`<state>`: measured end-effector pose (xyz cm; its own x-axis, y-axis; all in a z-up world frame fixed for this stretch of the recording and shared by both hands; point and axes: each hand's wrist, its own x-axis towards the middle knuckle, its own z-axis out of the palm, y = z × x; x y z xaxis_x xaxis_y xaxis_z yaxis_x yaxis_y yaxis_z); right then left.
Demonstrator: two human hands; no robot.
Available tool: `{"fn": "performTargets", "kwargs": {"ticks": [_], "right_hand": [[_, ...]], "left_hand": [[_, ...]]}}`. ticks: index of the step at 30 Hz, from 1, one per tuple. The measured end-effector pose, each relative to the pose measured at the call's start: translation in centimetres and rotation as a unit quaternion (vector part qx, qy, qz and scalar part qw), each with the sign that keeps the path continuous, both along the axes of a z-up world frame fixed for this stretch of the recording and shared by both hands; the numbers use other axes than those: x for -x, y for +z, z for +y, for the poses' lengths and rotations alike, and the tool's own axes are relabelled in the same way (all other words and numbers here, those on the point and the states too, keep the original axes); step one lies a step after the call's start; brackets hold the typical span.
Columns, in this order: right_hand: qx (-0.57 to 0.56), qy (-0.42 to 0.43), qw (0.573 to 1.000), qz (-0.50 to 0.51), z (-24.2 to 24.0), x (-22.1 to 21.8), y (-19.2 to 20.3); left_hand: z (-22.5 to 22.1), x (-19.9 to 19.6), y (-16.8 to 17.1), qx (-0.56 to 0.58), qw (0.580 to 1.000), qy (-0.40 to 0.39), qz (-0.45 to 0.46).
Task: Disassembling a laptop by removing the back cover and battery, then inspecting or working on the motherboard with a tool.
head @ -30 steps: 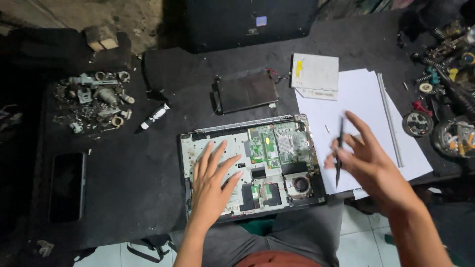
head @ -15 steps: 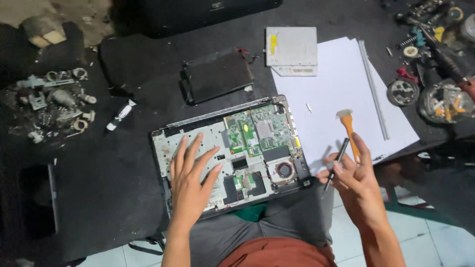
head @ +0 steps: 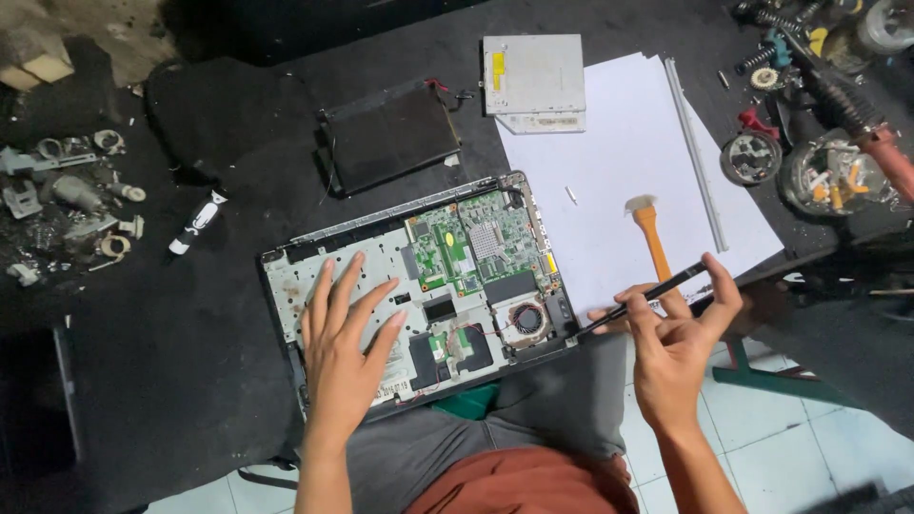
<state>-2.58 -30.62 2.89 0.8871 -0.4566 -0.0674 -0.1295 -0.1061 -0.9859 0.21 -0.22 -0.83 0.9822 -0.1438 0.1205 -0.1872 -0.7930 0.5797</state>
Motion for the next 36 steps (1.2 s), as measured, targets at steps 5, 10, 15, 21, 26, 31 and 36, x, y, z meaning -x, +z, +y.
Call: {"fn": "performTargets", "kwargs": {"ticks": [5,10,15,21,26,31,36], "right_hand": [[0.172,0.01,0.974,-0.145,0.7,-0.7,-0.6],[0.015,0.061,0.998,-0.012,0.3,-1.2,-0.3],[0.15,0.135,0.977,0.069,-1.0,-1.6,-1.1],[0.294,0.254,0.921,-0.004,-1.2,-2.9,-1.3],[0.301,0.273,0.913,-0.019,-1.0,-3.2,-1.9],[0.326,0.281,0.903,-0.016,-1.2,-3.3,-2.1],[0.333,0.281,0.9,-0.016,-1.2,-3.3,-2.4]], "left_hand": [[-0.1,-0.1,0.1,-0.001,1.0,0.005,0.007],[0.0,-0.1,0.0,0.023,1.0,0.001,0.008],[0.6,-0.6,3.2,0.148,0.983,-0.01,0.111],[-4.6,-0.4,5.0,0.16,0.977,0.05,0.135],[-11.0,-0.7,3.4,0.148,0.979,-0.134,0.036],[-12.7,-0.6,1.3,0.117,0.982,-0.145,0.034],[-13.0,-0.4,0.8,0.083,0.987,-0.138,0.02]]}}
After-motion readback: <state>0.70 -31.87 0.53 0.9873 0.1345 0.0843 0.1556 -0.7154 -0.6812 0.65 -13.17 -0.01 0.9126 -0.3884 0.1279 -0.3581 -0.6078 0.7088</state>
